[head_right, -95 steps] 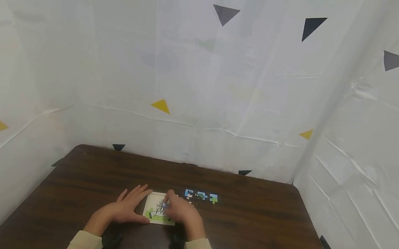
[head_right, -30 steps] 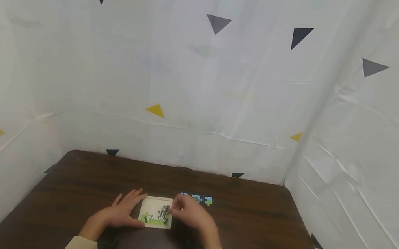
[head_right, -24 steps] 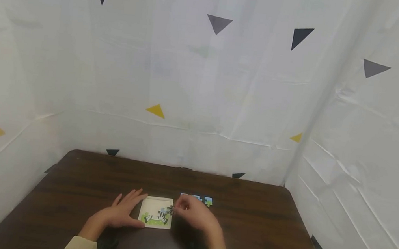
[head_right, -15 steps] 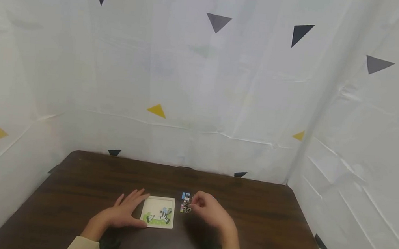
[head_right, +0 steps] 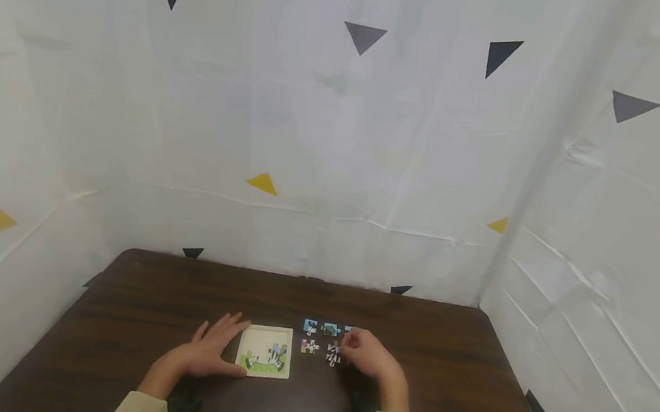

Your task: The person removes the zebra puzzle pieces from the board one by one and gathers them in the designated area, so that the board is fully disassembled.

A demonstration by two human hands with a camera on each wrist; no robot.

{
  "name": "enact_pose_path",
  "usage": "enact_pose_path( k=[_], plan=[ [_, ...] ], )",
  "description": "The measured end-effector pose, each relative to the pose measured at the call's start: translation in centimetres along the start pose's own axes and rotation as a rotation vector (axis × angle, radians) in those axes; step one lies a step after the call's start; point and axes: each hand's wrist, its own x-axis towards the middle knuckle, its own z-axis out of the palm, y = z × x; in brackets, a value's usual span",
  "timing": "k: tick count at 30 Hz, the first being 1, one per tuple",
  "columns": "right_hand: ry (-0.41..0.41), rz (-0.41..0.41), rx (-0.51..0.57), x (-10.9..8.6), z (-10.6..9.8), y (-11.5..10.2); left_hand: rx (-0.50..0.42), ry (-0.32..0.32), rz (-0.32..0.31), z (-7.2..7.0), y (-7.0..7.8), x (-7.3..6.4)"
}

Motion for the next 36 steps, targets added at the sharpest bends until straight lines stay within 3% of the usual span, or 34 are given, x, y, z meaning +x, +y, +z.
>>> enact_pose_path(
  k=[4, 10, 14, 21, 29, 36],
  plan=[
    [0.031, 0.013, 0.015, 0.1, 0.2, 0.4, -0.005, 0.000, -0.003, 0.1, 0.1, 0.0],
    [0.010, 0.079, 0.021, 0.3, 0.3, 0.3, 0.000, -0.004, 0.003, -0.3, 0.2, 0.2],
    [0.039, 0.069, -0.019, 0.7, 0.6, 0.3, 0.009, 0.012, 0.007, -0.5, 0.2, 0.3],
    [0.075, 0.079, -0.059, 1.1, 1.6, 1.0, 0.046, 0.020, -0.048, 0.1, 0.0, 0.3],
    [0.075, 0.072, -0.055, 1.0, 1.9, 0.6, 0.039, 0.028, -0.044, 0.6, -0.7, 0.4],
    [0.080, 0.068, -0.064, 1.1, 1.8, 0.7, 0.034, 0.009, -0.047, 0.3, -0.1, 0.3]
  ],
)
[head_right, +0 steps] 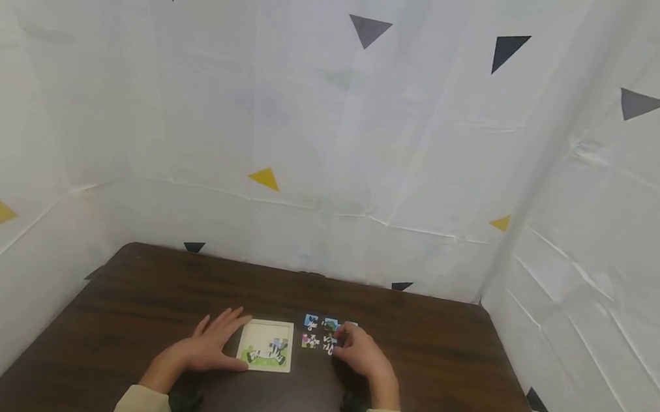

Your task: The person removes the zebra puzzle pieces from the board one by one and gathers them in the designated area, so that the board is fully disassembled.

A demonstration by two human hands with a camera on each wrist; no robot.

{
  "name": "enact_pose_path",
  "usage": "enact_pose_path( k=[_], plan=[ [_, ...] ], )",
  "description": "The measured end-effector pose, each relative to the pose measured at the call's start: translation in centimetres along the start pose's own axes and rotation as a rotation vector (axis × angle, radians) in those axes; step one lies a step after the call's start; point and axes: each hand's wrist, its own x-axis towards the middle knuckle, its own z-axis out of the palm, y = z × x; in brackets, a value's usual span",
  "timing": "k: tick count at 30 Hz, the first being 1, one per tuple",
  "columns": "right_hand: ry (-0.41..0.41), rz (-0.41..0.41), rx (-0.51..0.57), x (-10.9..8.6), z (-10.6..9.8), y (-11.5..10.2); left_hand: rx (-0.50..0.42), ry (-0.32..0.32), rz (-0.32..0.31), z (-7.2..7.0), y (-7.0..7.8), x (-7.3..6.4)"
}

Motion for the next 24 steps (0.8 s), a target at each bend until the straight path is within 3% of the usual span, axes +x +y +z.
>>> enact_pose_path(
  k=[7, 12, 16, 24],
  plan=[
    [0.013, 0.006, 0.036, -0.3, -0.8, 0.2, -0.015, -0.004, 0.008, -0.1, 0.4, 0.1],
    [0.067, 0.031, 0.080, -0.8, -1.0, 0.5, -0.009, -0.009, -0.001, 0.2, 0.2, 0.3],
    [0.086, -0.009, 0.064, -0.3, -0.7, 0.3, -0.012, -0.005, 0.006, 0.3, -0.1, 0.3],
    [-0.046, -0.116, -0.023, 0.8, 2.3, -3.3, -0.021, -0.008, 0.007, 0.3, 0.4, 0.3]
  ],
)
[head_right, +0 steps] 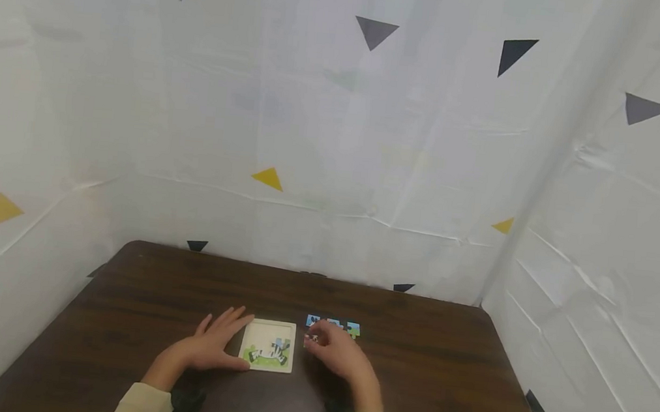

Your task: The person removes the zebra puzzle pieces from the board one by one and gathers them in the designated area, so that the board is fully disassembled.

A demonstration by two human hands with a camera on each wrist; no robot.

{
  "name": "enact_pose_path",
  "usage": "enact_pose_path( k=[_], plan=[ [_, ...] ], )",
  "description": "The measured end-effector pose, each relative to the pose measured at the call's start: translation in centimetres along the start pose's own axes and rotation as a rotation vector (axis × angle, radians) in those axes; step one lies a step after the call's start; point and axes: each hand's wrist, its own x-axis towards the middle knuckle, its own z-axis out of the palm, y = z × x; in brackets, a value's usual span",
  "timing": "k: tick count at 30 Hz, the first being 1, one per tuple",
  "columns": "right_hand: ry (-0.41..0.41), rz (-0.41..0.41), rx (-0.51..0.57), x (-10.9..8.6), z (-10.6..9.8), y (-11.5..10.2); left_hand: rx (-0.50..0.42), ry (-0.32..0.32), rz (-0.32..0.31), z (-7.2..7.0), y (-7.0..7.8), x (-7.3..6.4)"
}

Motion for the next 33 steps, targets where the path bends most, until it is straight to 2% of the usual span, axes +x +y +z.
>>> enact_pose_path(
  k=[4, 8, 11, 17, 22, 24, 27, 31, 33],
  plan=[
    [-0.045, 0.020, -0.086, 0.4, 1.7, -1.6, -0.007, -0.009, 0.020, 0.0, 0.5, 0.3],
    [-0.045, 0.035, -0.140, 0.5, 2.6, -2.3, -0.005, -0.020, 0.024, 0.2, 0.9, 0.7],
    [-0.033, 0.043, -0.161, 0.5, 2.9, -2.4, 0.004, -0.029, 0.007, 0.4, 1.0, 0.6],
    [-0.029, 0.055, -0.192, 1.1, 3.3, -2.9, -0.002, -0.015, 0.027, -0.1, 1.1, 0.3],
    [-0.074, 0.048, -0.223, 2.3, 2.7, -4.0, 0.031, 0.002, 0.026, -0.1, -0.1, 0.6],
    [-0.101, 0.066, -0.216, 2.6, 2.6, -4.3, 0.032, 0.001, 0.011, 0.1, -0.6, 0.8],
    [-0.139, 0.095, -0.175, 2.8, 2.6, -4.3, 0.023, -0.012, -0.012, -0.2, 0.4, -0.1],
    [-0.183, 0.101, -0.107, 2.7, 2.7, -4.5, 0.007, -0.021, -0.001, -0.5, 1.3, -1.3],
    [-0.196, 0.091, -0.103, 2.7, 2.7, -4.7, 0.000, -0.019, 0.008, -0.3, 0.8, -1.2]
  ],
)
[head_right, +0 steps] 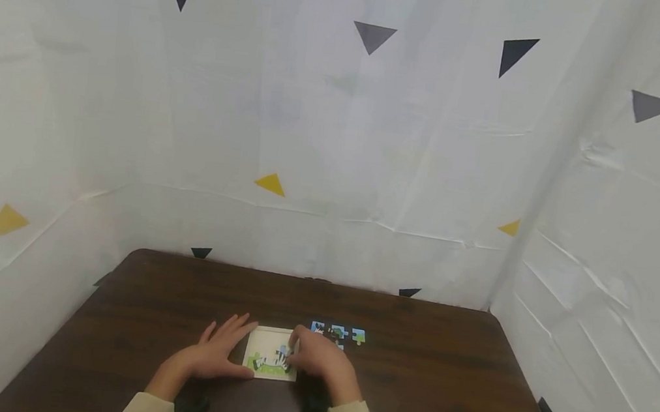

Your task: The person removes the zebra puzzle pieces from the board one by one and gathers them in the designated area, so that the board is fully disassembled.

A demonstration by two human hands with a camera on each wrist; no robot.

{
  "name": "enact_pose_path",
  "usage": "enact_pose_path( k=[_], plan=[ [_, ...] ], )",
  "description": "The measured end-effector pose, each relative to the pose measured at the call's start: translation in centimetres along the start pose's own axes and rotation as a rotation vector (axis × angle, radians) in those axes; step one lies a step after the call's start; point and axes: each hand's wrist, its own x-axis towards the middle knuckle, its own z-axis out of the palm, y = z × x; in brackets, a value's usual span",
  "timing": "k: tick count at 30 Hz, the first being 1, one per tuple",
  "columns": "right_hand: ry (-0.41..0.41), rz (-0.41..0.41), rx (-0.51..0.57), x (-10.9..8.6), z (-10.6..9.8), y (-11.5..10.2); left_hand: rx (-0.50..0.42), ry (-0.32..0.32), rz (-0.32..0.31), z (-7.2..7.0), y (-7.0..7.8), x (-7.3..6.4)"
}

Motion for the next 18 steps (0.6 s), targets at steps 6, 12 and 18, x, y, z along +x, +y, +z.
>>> enact_pose_path(
  k=[6, 12, 18],
  plan=[
    [-0.007, -0.003, -0.028, 0.1, -0.2, -0.2, -0.011, -0.004, 0.013, 0.4, -0.7, 0.2],
    [0.012, -0.031, -0.047, 0.3, -0.2, -0.2, -0.022, -0.003, 0.008, 0.5, -1.2, 0.4],
    [0.010, -0.071, -0.045, 0.6, -0.3, -0.1, -0.022, -0.003, 0.000, 0.4, -1.2, 0.5]
  ],
)
